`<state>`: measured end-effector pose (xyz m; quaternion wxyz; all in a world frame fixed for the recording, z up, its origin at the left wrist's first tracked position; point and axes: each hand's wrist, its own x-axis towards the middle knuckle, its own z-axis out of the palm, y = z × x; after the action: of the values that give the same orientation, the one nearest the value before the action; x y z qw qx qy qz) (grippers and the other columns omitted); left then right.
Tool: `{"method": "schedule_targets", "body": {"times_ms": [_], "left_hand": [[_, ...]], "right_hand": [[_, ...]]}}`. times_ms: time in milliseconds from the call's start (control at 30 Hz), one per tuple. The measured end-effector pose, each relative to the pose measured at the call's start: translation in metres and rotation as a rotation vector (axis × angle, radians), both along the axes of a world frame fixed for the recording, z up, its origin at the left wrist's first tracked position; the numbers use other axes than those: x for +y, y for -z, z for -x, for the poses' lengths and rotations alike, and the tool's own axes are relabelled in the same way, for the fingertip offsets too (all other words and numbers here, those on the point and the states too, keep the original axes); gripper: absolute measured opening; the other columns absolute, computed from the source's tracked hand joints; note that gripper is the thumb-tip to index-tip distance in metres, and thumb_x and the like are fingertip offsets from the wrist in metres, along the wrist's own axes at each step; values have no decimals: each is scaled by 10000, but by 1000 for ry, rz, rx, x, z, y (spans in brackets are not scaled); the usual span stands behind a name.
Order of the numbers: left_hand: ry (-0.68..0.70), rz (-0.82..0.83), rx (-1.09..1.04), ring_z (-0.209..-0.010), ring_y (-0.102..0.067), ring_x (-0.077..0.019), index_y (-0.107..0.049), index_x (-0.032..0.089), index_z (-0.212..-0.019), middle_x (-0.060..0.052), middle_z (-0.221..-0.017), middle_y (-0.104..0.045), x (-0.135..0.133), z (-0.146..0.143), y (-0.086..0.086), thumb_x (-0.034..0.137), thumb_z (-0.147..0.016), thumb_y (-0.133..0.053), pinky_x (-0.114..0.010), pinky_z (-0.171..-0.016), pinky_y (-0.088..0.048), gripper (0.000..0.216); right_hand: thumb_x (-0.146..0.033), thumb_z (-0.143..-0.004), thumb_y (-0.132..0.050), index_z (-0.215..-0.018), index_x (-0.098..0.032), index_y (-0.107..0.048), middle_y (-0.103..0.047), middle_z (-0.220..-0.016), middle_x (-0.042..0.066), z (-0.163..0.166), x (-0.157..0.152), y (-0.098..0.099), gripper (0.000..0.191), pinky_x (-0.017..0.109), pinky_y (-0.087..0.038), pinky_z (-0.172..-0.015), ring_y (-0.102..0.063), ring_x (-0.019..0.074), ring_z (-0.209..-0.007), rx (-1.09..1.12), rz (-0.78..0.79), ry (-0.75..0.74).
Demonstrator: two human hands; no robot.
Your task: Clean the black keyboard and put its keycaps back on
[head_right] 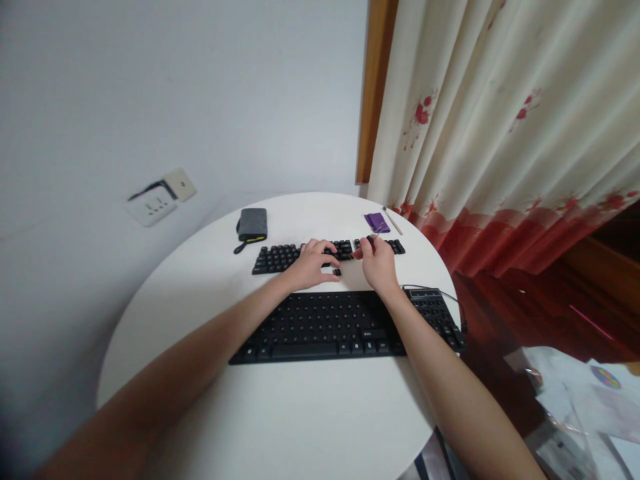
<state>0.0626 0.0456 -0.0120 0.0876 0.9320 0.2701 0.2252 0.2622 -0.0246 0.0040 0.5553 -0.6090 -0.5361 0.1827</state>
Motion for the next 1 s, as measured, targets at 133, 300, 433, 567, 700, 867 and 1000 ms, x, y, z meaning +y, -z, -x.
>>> {"method": "schedule_targets", "body": {"times_ms": [133, 300, 433, 567, 700, 867, 1000], "left_hand": [[11, -14, -19, -1161, -452, -280, -749, 276, -939, -37, -1225, -570, -3, 0, -2, 439, -735, -833, -460, -999, -365, 274], [-2, -30, -7, -1154, -452, -277, -742, 274, -938, -36, -1211, -574, -5, -2, -2, 376, -776, -798, -463, -996, -359, 199], [-19, -40, -11, -1156, -447, -281, -734, 260, -904, -41, -1215, -568, -5, -5, -1, 362, -787, -782, -463, -986, -363, 163], [-74, -47, -24, -1165, -437, -291, -720, 239, -866, -49, -1240, -547, -5, -5, -1, 347, -778, -786, -473, -979, -369, 154], [-100, -59, -28, -1176, -429, -297, -712, 248, -921, -52, -1251, -537, -6, -6, -2, 354, -773, -789, -475, -976, -373, 198], [-62, -73, -56, -1160, -439, -278, -719, 248, -929, -44, -1226, -551, -8, -7, -1, 334, -813, -750, -464, -980, -372, 148], [-69, -86, -46, -1161, -438, -272, -733, 252, -889, -41, -1220, -563, -7, -8, 0, 299, -834, -724, -455, -973, -370, 73]], "right_hand": [[-444, -941, -468, -807, -196, -588, -743, -727, 94, -1, 0, -1, 306, 335, -528, -646, -696, 217, -651, 21, -4, -1], [-457, -936, -470, -797, -197, -581, -744, -730, 95, 1, -1, -2, 316, 338, -536, -651, -690, 211, -646, 38, -10, -6], [-459, -935, -473, -792, -205, -559, -736, -705, 87, 3, -1, -3, 304, 341, -538, -648, -685, 211, -626, 56, -16, -20], [-484, -931, -485, -788, -207, -561, -736, -709, 91, 3, -2, -4, 321, 343, -537, -654, -688, 216, -637, 65, 1, -25], [-494, -932, -484, -791, -206, -565, -737, -711, 92, 4, -2, -5, 331, 344, -538, -656, -686, 215, -637, 69, 5, -29], [-476, -932, -482, -783, -204, -563, -735, -711, 93, 3, -3, -6, 321, 338, -534, -649, -685, 211, -629, 62, -14, -27], [-461, -936, -472, -783, -198, -567, -731, -713, 96, 2, -2, -5, 319, 338, -529, -650, -687, 213, -634, 54, -22, -33]]}}
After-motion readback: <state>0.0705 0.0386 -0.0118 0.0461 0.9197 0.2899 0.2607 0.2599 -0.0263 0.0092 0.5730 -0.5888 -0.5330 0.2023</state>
